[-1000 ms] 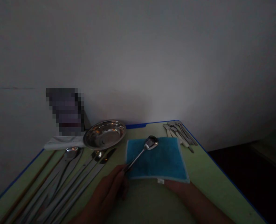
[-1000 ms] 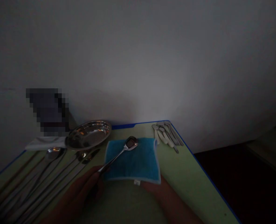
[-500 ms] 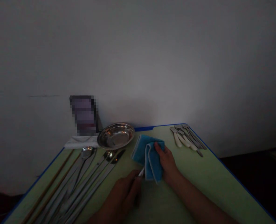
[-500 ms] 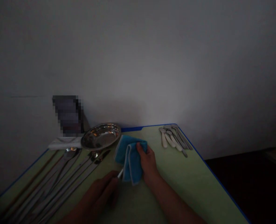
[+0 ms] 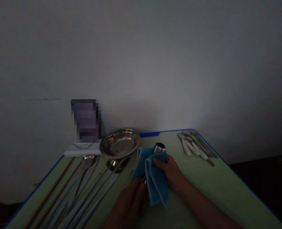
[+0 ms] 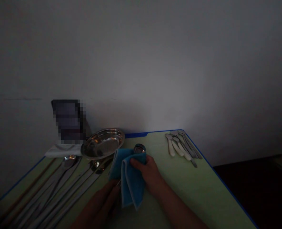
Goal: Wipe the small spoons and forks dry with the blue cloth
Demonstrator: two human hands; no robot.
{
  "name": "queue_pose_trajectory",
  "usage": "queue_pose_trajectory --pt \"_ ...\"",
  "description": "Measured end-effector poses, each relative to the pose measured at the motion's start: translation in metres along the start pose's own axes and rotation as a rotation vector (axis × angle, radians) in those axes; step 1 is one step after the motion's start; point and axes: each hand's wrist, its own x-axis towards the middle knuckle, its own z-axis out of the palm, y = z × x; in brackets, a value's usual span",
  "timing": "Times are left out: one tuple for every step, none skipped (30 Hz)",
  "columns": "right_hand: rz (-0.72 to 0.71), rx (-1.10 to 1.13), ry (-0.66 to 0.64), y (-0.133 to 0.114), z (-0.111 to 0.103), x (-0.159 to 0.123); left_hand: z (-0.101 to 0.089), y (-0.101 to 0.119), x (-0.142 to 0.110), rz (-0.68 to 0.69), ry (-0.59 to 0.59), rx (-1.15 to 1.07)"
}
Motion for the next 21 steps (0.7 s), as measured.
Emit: queue_pose_trajectory --pt "0.004 0.004 0.015 0.0 0.001 0.001 0.0 -0.001 0.0 0.0 -0.009 0.006" --pt "0.005 0.007 0.043 0.0 0.001 0.002 -0.001 -0.001 0.0 0.002 -0.011 0.01" --pt "0.0 0.009 0.079 0.001 0.002 0.003 -0.002 -0.002 0.0 0.006 -0.016 0.014" --pt "-0.011 0.014 0.124 0.002 0.003 0.004 -0.003 -0.002 0.0 0.01 -0.022 0.02" --pt "-0.027 0.017 0.171 0.003 0.003 0.005 -0.003 -0.002 0.001 0.012 -0.028 0.031" --pt "-0.045 0.016 0.217 0.004 0.003 0.006 -0.004 -0.002 0.001 0.016 -0.037 0.051" --pt "-0.067 0.007 0.257 0.006 0.002 0.007 -0.004 -0.002 0.001 0.02 -0.053 0.075" --pt "-0.091 -0.012 0.287 0.008 0.001 0.008 -0.004 -0.001 0.002 0.021 -0.072 0.102" --pt "-0.115 -0.038 0.311 0.011 -0.001 0.01 -0.004 0.0 0.002 0.02 -0.091 0.125" --pt "-0.138 -0.068 0.327 0.013 -0.003 0.011 -0.004 0.0 0.003 0.02 -0.115 0.142" --pt "-0.159 -0.099 0.336 0.015 -0.005 0.011 -0.004 0.001 0.003 0.021 -0.141 0.154" --pt "-0.176 -0.126 0.341 0.017 -0.006 0.012 -0.004 0.001 0.003 0.031 -0.161 0.158" --pt "-0.185 -0.148 0.342 0.019 -0.007 0.013 -0.004 0.002 0.003 0.047 -0.171 0.156" --pt "-0.182 -0.162 0.341 0.02 -0.008 0.013 -0.004 0.002 0.003 0.072 -0.167 0.153" --pt "-0.169 -0.167 0.339 0.02 -0.008 0.012 -0.004 0.003 0.002 0.1 -0.154 0.149" --pt "-0.151 -0.161 0.333 0.02 -0.008 0.011 -0.004 0.004 0.001 0.123 -0.132 0.145" --pt "-0.13 -0.143 0.322 0.02 -0.007 0.01 -0.005 0.005 0.0 0.139 -0.099 0.139" --pt "-0.109 -0.115 0.302 0.018 -0.006 0.009 -0.006 0.007 -0.001 0.146 -0.065 0.128" --pt "-0.088 -0.081 0.276 0.017 -0.006 0.008 -0.007 0.009 -0.002 0.139 -0.033 0.116" --pt "-0.067 -0.044 0.241 0.015 -0.005 0.006 -0.008 0.011 -0.003 0.129 -0.003 0.101" --pt "-0.05 -0.008 0.205 0.013 -0.004 0.005 -0.009 0.014 -0.004 0.116 0.022 0.085"
